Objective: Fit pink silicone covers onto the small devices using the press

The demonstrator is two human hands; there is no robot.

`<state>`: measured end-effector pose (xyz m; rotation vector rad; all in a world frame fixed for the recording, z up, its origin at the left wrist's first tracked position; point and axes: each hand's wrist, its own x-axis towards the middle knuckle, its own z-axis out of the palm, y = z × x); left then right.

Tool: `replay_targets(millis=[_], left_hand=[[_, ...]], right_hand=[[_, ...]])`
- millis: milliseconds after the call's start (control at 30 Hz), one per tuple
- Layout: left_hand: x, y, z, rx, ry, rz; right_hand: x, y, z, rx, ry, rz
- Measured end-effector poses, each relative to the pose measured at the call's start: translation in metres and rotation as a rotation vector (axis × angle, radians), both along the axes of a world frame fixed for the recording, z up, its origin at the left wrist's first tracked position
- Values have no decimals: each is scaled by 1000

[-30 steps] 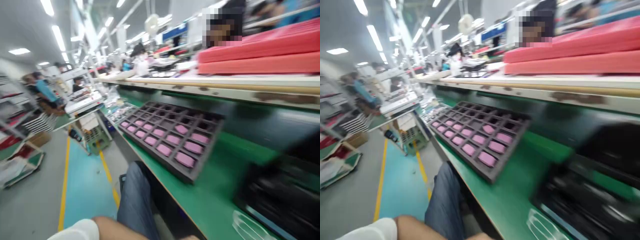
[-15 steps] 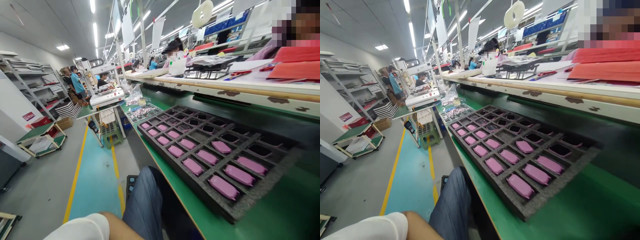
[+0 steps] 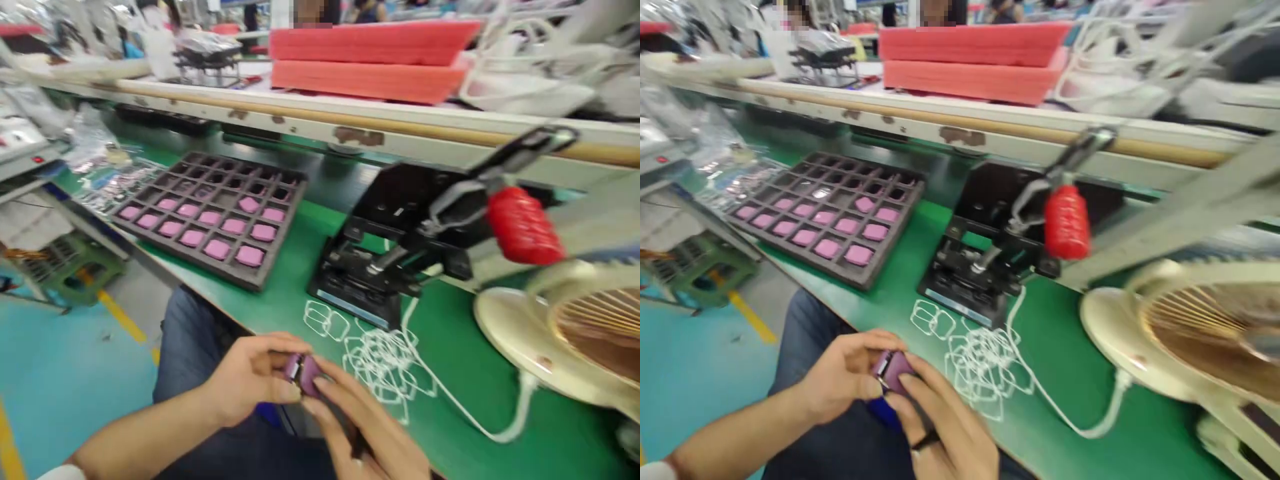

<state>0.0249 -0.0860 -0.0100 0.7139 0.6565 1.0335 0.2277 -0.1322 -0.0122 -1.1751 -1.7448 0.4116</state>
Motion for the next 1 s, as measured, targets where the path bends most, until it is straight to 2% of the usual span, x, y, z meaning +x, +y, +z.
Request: replay_targets(millis=[167, 467, 767, 1000], left_hand=[[-2, 0, -2, 37, 19, -23], [3, 2, -6, 89, 2, -26], [5, 4, -7, 70, 53, 36], [13, -9, -3, 9, 109, 101]], right_hand=[[-11, 7, 9, 27, 48, 27], [-1, 4, 2, 119, -50, 74], [-9, -1, -5, 187, -269, 26], [-19, 0, -10, 186, -343, -39]])
